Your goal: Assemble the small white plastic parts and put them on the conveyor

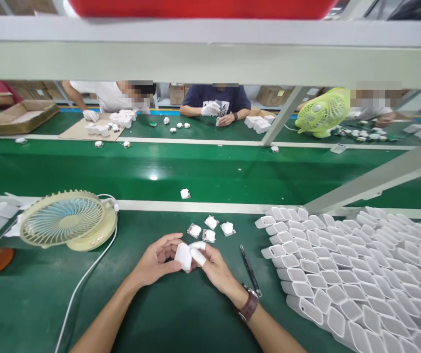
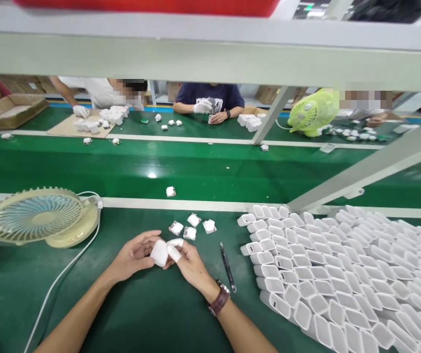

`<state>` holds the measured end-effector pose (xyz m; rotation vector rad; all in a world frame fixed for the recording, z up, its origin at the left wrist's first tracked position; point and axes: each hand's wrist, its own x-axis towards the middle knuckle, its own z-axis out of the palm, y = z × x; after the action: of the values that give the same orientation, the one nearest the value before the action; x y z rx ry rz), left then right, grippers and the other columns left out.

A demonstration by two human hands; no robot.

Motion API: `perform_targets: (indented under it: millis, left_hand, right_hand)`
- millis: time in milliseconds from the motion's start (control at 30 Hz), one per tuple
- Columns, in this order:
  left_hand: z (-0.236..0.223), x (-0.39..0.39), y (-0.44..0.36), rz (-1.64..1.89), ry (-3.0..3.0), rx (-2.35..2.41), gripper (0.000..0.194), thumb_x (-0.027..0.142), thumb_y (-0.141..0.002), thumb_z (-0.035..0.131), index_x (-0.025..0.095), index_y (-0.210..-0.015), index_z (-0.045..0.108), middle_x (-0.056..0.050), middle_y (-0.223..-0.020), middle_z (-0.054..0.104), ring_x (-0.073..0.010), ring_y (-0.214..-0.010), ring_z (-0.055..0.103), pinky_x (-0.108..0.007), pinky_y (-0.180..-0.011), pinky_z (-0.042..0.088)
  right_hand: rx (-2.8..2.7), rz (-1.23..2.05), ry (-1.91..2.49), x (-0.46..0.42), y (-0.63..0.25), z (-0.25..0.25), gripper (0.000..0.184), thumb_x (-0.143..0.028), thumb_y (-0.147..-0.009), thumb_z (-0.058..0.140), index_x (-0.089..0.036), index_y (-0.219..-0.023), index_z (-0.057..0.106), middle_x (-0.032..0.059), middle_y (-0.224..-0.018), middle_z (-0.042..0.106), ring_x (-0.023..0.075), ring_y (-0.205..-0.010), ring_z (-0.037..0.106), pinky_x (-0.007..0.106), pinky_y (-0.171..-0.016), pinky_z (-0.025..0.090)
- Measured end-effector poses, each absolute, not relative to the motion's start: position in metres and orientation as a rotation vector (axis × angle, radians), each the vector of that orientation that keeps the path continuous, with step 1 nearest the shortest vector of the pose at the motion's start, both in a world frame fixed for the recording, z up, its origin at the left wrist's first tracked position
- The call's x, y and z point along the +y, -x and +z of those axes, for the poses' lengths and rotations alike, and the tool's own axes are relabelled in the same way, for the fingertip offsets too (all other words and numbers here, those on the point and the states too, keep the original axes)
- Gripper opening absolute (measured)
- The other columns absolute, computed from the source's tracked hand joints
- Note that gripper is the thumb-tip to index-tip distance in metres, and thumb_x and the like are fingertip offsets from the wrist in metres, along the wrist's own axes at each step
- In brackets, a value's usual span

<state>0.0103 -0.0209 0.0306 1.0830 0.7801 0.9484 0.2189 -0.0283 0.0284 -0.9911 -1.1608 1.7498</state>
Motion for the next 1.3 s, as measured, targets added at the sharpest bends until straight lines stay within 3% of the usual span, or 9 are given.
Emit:
perform_targets:
  millis: [133,333,467,600,733,833,933,1100,1300]
  left_hand:
    - [0.026,-0.021,-0.006,0.862,-1.116,0.846,0.04,0.038,-0.08,0.088,0.018,-0.112,0.077,-0.01,-0.106,0.076,-0.0228,-0.091,0.073,-0.033,-0.081,0.059]
    - [0.029,0.012,0.006,1.057,-1.37,1.151,0.035,0.049,-0.076,0.086,0.017,-0.088,0.078,-0.012,-0.103,0.08,-0.0257,-0.091,0.075,-0.035,-0.08,0.062]
    - [0.041,0.069,0.01,1.137,-1.636,1.555,0.042,0.059,-0.079,0.072,0.018,-0.091,0.075,-0.009,-0.101,0.08,-0.0237,-0.083,0.076,-0.034,-0.076,0.063]
    - [0.048,0.126,0.006,1.17,-1.695,1.739,0.034,0.05,-0.08,0.068,0.02,-0.095,0.07,-0.008,-0.096,0.078,-0.0246,-0.08,0.075,-0.037,-0.078,0.062]
    - [0.05,0.15,-0.01,1.187,-1.791,1.808,0.035,0.041,-0.075,0.072,0.018,-0.102,0.069,-0.013,-0.107,0.075,-0.036,-0.109,0.068,-0.052,-0.102,0.052]
    - [0.053,0.147,-0.045,1.214,-2.067,1.68,0.039,0.042,-0.082,0.071,0.017,-0.112,0.068,-0.017,-0.119,0.069,-0.0401,-0.125,0.057,-0.059,-0.113,0.041]
    - [0.06,0.131,-0.104,1.033,-2.452,1.149,0.028,0.037,-0.094,0.061,0.022,-0.116,0.069,-0.012,-0.121,0.068,-0.0321,-0.118,0.061,-0.05,-0.108,0.048]
    - [0.07,0.106,-0.213,0.557,-2.681,0.669,0.035,0.026,-0.093,0.067,0.025,-0.128,0.068,-0.01,-0.127,0.066,-0.0278,-0.115,0.062,-0.042,-0.103,0.051]
    - [0.067,0.107,-0.264,0.533,-2.662,0.678,0.008,0.028,-0.09,0.07,0.021,-0.09,0.074,-0.007,-0.094,0.074,-0.0258,-0.093,0.068,-0.035,-0.087,0.055]
  right_hand:
    - [-1.324,1.535,1.014,-0.031,-0.218,0.025,0.035,-0.053,-0.088,0.075,-0.022,-0.103,0.067,0.0016,-0.089,0.072,0.0179,-0.081,0.069,0.034,-0.08,0.058]
    - [-1.686,1.228,1.039,-0.036,-0.222,0.023,0.026,-0.027,-0.097,0.061,-0.021,-0.121,0.066,0.0056,-0.103,0.072,0.0168,-0.086,0.068,0.033,-0.084,0.058]
    - [-1.897,1.092,1.02,-0.039,-0.225,0.023,0.024,-0.021,-0.096,0.06,-0.02,-0.119,0.068,0.0067,-0.107,0.069,0.0157,-0.083,0.068,0.03,-0.082,0.058]
    - [-1.951,1.025,1.038,-0.041,-0.226,0.022,0.026,-0.02,-0.096,0.06,-0.02,-0.121,0.07,0.0064,-0.106,0.069,0.0158,-0.082,0.068,0.028,-0.081,0.058]
    - [-1.966,1.008,1.059,-0.04,-0.225,0.018,0.027,-0.022,-0.094,0.064,-0.021,-0.12,0.072,0.0056,-0.108,0.069,0.0159,-0.082,0.068,0.026,-0.08,0.058]
    - [-1.994,0.975,1.09,-0.038,-0.224,0.016,0.027,-0.025,-0.094,0.064,-0.022,-0.12,0.073,0.0048,-0.106,0.07,0.0158,-0.08,0.067,0.025,-0.08,0.057]
    - [-2.042,0.933,1.098,-0.037,-0.224,0.015,0.027,-0.026,-0.096,0.062,-0.023,-0.122,0.072,0.0046,-0.107,0.07,0.016,-0.083,0.067,0.024,-0.084,0.056]
    - [-2.116,0.883,1.054,-0.038,-0.227,0.009,0.027,-0.025,-0.097,0.061,-0.019,-0.122,0.07,0.0084,-0.115,0.07,0.0218,-0.102,0.069,0.027,-0.094,0.054]
    - [-2.156,0.903,1.005,-0.034,-0.232,0.002,0.031,-0.025,-0.095,0.063,-0.02,-0.126,0.066,0.0083,-0.124,0.069,0.0243,-0.113,0.068,0.028,-0.099,0.053]
